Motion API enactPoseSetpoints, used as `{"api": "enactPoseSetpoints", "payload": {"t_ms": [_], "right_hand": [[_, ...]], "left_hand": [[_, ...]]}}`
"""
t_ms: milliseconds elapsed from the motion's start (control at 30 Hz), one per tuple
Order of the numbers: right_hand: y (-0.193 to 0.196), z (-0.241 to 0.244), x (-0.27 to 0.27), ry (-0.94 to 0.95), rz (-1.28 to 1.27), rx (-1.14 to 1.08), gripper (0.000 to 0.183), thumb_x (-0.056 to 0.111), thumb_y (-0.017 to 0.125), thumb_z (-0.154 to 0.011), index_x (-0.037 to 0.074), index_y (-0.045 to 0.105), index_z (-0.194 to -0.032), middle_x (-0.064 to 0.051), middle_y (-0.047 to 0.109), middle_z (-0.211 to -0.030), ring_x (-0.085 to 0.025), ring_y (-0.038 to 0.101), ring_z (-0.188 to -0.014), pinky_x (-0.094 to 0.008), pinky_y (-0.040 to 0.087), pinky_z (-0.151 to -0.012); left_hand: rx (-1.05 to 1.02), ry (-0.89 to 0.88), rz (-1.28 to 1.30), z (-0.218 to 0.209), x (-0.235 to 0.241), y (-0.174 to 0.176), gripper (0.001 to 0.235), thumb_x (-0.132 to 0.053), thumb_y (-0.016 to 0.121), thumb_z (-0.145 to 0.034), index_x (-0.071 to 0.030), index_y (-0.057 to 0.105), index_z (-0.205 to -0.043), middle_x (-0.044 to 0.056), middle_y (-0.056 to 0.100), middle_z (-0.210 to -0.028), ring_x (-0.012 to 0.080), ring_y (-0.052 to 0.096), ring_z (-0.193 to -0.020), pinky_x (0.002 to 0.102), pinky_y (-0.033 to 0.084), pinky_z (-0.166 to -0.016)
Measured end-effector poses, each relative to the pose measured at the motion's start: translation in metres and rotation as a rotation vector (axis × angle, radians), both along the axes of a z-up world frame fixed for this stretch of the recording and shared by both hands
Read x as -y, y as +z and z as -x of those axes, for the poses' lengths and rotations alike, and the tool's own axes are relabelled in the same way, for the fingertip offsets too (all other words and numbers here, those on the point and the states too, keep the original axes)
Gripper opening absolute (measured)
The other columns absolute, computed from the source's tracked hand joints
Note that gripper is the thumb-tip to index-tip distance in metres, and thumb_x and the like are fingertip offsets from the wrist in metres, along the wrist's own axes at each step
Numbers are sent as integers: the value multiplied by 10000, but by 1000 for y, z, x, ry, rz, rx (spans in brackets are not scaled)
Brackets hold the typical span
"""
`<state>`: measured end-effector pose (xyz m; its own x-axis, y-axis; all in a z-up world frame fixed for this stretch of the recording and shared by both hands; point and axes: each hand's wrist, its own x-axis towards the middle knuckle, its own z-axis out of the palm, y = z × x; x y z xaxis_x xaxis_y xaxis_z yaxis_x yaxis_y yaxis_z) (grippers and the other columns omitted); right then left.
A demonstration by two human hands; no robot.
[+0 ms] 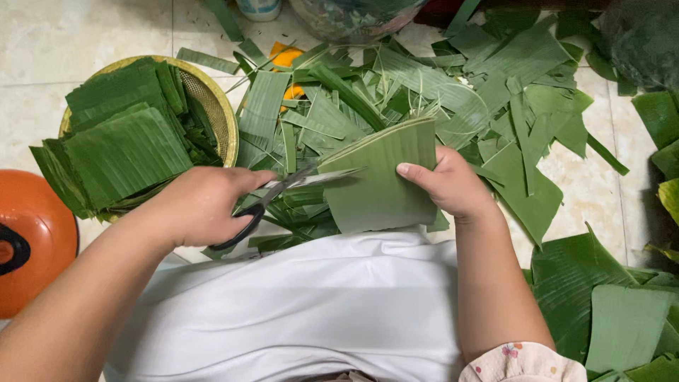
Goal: The person organizes banana leaves by stacking them, folding several leaves together, and trimming the edges using scissors.
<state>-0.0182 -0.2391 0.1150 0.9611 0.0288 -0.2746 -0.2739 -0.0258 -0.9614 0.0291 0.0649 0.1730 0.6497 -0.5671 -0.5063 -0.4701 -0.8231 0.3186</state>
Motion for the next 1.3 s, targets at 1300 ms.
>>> {"api": "enactPoseSetpoints", "payload": {"t_ms": [1300], "right_hand": [[-18,-7,-9,282,23,-72,137,72,608,-779,32,657,-901,-170,648,-681,-184,586,-475,-283,512,-551]], "left_hand": [[-120,-34,177,1,25,-12,400,-228,591,-702,-106,570,-1082,142,659,-809,347,629,-770,449,485,-663]]}}
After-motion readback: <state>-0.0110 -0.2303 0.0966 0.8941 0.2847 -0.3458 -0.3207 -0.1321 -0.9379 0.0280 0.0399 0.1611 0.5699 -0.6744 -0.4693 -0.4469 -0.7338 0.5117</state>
